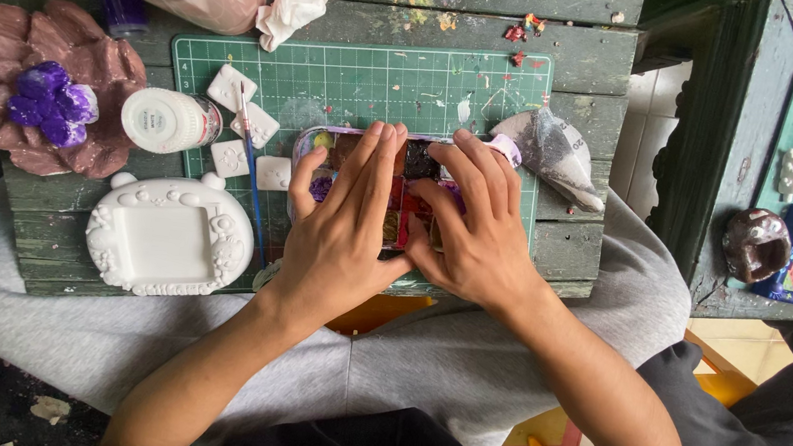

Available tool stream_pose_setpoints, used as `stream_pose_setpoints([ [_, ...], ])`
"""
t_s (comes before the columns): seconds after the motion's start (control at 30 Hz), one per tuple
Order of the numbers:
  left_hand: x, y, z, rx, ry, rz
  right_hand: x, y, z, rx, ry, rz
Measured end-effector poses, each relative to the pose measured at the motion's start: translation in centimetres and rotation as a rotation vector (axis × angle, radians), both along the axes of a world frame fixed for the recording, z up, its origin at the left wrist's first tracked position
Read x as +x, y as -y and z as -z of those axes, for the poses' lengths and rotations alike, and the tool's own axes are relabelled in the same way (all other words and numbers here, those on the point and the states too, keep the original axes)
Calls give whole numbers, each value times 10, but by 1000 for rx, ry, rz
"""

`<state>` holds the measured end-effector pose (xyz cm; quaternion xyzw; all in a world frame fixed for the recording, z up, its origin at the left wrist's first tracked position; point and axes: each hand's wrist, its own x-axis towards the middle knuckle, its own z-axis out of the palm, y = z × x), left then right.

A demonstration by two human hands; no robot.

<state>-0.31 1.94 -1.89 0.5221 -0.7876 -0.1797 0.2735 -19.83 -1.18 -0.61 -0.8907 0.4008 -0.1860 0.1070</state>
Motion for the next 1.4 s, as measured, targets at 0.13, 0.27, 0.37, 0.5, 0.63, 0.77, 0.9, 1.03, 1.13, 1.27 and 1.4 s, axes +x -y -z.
stream_pose_setpoints([
  [0.13,-1,0,0,5,21,-11,2,1,-2,-4,9,-13],
  [0.27,1,0,0,-6,1,-5,1,4,-7,45,21,-25],
  [0.37,1,2,0,-3,-20,-2,2,8,-8,67,18,-34],
  [0.5,1,2,0,-16,-32,-5,3,8,-11,83,5,-37],
  [0.63,1,2,0,-12,-8,-10,5,9,-12,121,9,-26],
  [0.77,0,1,0,-17,-17,-5,1,7,-16,183,98,12],
  [0.9,-1,0,-1,0,-21,-7,2,7,-17,165,159,41],
  [1.03,0,0,0,2,-31,-6,5,8,-17,157,223,58],
  [1.13,0,0,1,-4,-37,-2,6,9,-18,160,199,43],
  [1.27,0,0,1,1,-24,-9,8,10,-18,174,112,20],
  [1.4,0,1,-1,-4,-22,-8,5,13,-23,227,106,-16],
])
